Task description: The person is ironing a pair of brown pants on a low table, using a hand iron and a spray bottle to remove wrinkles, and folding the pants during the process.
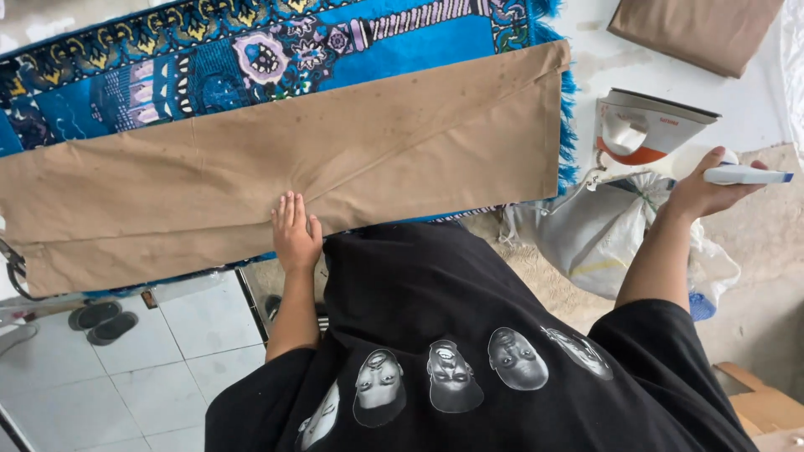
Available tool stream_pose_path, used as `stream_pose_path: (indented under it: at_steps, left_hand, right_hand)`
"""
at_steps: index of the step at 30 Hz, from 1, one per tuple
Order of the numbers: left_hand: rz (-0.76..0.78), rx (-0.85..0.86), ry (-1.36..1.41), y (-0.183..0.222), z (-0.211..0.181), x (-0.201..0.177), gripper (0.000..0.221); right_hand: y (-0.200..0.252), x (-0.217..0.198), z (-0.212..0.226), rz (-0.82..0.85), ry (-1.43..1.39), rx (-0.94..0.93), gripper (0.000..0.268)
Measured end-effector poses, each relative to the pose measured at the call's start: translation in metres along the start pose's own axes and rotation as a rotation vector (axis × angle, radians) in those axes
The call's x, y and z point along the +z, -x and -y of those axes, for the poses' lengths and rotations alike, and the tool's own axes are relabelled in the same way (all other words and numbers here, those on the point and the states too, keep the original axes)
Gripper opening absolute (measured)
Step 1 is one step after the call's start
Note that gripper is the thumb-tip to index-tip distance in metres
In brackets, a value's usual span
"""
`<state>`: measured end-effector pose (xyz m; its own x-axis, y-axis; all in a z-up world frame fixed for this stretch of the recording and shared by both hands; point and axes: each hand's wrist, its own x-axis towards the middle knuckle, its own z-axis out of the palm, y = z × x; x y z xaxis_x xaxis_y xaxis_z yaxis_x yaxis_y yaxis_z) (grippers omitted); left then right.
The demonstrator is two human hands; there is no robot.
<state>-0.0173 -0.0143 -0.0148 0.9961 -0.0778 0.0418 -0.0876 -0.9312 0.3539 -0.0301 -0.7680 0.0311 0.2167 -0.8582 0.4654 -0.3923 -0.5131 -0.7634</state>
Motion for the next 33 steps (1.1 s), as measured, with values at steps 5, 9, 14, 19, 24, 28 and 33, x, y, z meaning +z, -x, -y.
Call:
stream_pose_path:
  at_steps: [5, 9, 14, 19, 24, 28, 33]
  left_hand:
    - [0.096, -0.172, 0.058, 0.005, -0.011, 0.010, 0.060]
    - [0.142, -0.211, 0.074, 0.003, -0.012, 0.012, 0.062]
    - [0.118, -0.248, 0.074, 0.006, -0.018, 0.014, 0.061]
    - [0.121, -0.252, 0.060, 0.004, -0.023, 0.013, 0.062]
    - [0.100, -0.268, 0.027, 0.004, -0.026, 0.016, 0.063]
    - [0.111, -0.287, 0.041, 0.003, -0.027, 0.011, 0.063]
    - [0.077, -0.219, 0.045, 0.004, -0.022, 0.013, 0.062]
  right_hand:
    - [-0.028, 0.042, -0.007, 0.050, -0.089, 0.141, 0.048]
    - [-0.045, 0.053, -0.032, 0.123, -0.047, 0.074, 0.053]
    - [-0.031, 0.039, -0.037, 0.353, -0.201, 0.116, 0.076]
    - [0.044, 0.017, -0.022, 0.293, -0.381, 0.107, 0.094]
    - [0.131, 0.002, 0.068, 0.351, -0.280, -0.128, 0.041]
    - [0.134, 0.024, 0.077, 0.374, -0.178, 0.110, 0.060]
    - [0.121, 0.053, 0.059, 0.325, -0.199, 0.203, 0.010]
